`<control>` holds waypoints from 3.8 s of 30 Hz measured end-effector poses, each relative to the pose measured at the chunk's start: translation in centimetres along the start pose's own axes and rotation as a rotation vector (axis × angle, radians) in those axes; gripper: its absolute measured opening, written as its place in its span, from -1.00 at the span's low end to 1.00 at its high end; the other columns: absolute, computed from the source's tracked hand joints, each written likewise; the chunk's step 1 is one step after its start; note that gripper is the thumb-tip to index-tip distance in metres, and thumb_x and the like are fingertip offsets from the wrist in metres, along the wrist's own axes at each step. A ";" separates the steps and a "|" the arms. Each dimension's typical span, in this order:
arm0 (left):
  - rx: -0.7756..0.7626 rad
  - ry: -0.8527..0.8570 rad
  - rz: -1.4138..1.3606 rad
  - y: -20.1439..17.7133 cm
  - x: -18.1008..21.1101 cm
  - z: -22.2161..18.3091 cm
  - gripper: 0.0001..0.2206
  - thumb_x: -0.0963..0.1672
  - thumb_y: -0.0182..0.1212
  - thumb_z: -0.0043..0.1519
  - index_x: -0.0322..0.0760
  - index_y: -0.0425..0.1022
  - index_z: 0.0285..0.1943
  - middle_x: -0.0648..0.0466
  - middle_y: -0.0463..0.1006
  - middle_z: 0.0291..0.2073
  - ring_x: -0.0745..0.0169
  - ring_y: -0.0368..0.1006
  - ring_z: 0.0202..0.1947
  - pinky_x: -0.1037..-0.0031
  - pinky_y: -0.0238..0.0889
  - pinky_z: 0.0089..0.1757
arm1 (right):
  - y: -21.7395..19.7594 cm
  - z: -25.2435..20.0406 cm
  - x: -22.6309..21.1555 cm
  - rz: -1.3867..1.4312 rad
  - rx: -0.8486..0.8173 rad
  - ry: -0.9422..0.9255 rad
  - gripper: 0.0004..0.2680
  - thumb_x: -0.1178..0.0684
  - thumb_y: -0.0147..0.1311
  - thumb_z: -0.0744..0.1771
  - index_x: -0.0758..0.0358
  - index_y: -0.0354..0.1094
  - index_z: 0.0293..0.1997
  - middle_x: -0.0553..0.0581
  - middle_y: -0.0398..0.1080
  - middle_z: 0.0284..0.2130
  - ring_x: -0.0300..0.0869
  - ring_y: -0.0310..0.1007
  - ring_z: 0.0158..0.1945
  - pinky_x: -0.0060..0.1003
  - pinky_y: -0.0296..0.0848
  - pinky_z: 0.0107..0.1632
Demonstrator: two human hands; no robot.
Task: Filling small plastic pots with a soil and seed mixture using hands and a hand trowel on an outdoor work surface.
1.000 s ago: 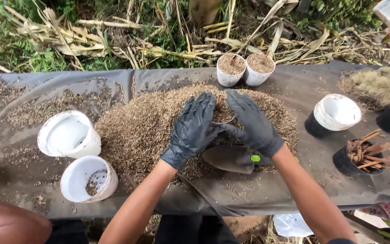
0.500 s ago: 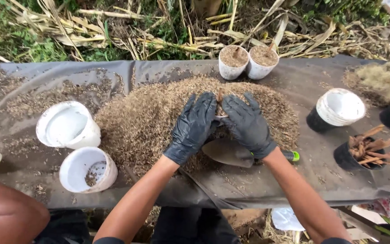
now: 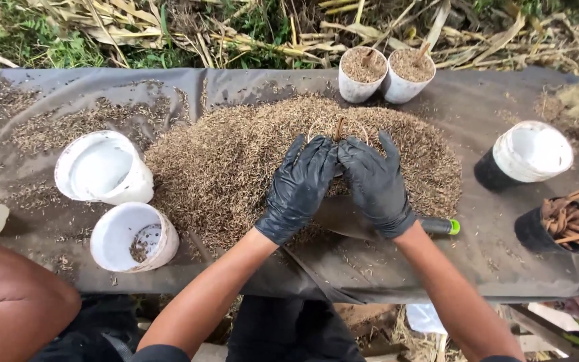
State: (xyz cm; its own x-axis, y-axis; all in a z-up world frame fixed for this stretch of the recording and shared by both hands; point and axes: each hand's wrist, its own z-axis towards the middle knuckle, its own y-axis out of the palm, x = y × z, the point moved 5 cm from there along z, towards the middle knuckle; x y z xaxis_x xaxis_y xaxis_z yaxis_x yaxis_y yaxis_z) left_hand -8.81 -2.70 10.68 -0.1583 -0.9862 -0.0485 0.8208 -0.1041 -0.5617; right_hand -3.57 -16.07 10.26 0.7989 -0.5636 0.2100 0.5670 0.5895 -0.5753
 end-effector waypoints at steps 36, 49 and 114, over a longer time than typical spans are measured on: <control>-0.267 -0.143 -0.477 3.8 -1.3 2.5 -0.06 0.28 0.09 0.18 -0.26 -0.08 0.62 -0.17 0.21 0.49 -0.22 -0.08 0.55 -0.18 -0.92 0.33 | 3.7 -2.1 5.6 0.193 -0.389 0.090 -0.44 -0.38 -0.31 0.42 0.19 0.09 0.52 0.30 0.19 0.38 0.26 0.06 0.47 0.21 0.10 0.42; -0.062 0.184 -0.596 6.7 -3.2 0.1 0.02 0.11 0.46 -0.11 -0.05 0.04 0.60 -0.13 -0.06 0.58 -0.11 -0.26 0.60 -0.22 -0.68 0.40 | 1.3 -0.1 2.6 0.124 -0.394 0.105 -0.45 -0.35 -0.13 0.41 0.29 0.14 0.47 0.38 0.25 0.33 0.28 0.18 0.41 0.22 0.14 0.39; -0.312 0.055 -0.267 7.1 -3.0 -0.5 -0.02 0.32 0.08 -0.05 -0.07 0.08 0.55 -0.02 0.29 0.40 0.01 0.10 0.47 -0.08 -0.24 0.39 | 2.2 1.9 4.7 0.194 -0.463 0.086 -0.47 -0.40 -0.28 0.42 0.16 0.18 0.45 0.26 0.23 0.38 0.21 0.08 0.47 0.20 0.17 0.38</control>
State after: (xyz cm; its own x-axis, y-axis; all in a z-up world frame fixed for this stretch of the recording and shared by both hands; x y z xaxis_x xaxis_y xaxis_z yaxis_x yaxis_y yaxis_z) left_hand -2.84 -0.44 6.42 -0.3788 -0.9208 0.0934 0.5426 -0.3027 -0.7836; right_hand 1.79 -16.31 11.45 0.8502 -0.5264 0.0103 0.2464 0.3805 -0.8913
